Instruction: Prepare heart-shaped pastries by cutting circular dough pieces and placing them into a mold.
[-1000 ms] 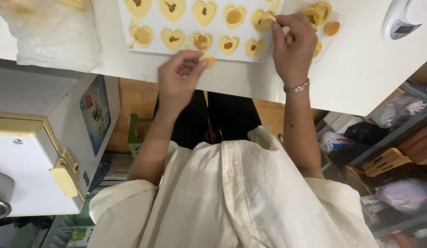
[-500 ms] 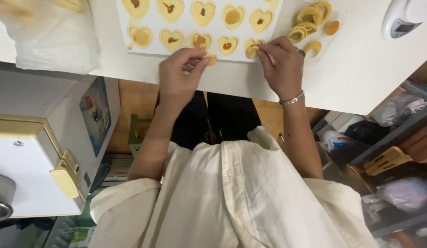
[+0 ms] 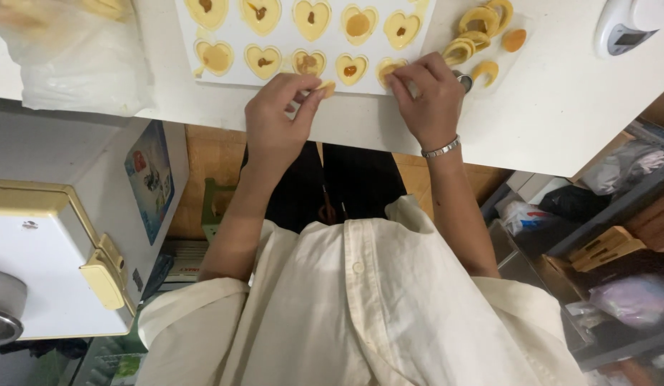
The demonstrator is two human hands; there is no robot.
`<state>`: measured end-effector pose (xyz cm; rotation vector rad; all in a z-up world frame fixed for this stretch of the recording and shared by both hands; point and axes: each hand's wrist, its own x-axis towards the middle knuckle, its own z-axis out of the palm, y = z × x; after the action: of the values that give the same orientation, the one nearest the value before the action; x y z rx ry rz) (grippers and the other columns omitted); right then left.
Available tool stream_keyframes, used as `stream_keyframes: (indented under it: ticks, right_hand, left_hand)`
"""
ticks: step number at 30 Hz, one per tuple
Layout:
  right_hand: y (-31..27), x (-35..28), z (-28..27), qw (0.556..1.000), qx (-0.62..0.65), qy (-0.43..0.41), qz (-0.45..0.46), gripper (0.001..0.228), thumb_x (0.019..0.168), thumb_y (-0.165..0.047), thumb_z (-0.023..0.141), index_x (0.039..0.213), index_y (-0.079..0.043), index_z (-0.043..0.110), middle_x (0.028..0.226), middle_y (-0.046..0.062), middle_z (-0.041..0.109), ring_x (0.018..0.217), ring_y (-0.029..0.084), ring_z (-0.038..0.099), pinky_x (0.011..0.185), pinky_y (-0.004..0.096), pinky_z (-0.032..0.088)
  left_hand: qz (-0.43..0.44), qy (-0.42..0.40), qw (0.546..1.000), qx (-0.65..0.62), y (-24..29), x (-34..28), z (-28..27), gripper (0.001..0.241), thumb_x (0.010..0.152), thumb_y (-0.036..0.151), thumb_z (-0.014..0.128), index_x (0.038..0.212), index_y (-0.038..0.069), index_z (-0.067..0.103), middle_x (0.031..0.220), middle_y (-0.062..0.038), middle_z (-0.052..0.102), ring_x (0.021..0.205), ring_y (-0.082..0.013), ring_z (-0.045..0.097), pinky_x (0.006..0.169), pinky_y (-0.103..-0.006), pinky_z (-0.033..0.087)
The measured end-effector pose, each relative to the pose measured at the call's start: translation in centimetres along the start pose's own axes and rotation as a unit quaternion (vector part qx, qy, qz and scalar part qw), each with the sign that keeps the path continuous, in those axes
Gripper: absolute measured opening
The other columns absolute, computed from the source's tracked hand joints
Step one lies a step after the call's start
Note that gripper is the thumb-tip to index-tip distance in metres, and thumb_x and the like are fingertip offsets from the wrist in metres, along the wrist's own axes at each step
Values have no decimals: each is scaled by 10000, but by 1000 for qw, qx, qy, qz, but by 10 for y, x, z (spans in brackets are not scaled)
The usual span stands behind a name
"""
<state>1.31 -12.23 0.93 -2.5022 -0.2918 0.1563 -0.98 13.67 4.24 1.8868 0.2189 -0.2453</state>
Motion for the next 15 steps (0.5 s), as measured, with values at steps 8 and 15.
stream_keyframes:
  ticks: [8, 15]
  right_hand:
    - [-2, 1, 0, 1000, 3, 3, -10, 127, 916, -72, 885, 991, -67, 783, 914, 53, 658, 737, 196, 657, 645, 311, 527]
    - [-12, 0, -13, 1000, 11, 18, -1, 88, 933, -36, 861, 953, -45, 775, 882, 77, 656, 661, 191, 593, 585, 325, 454]
  left_hand:
    - [11, 31, 999, 21, -23, -5, -33, 93, 997, 37, 774, 1081, 57, 739, 1030, -63, 750, 846, -117, 716, 681, -231, 584]
    - [30, 121, 991, 48, -49, 25, -80, 89, 1015, 36, 820, 1076, 12, 760, 966, -71, 730, 794, -137, 670, 657, -248, 521]
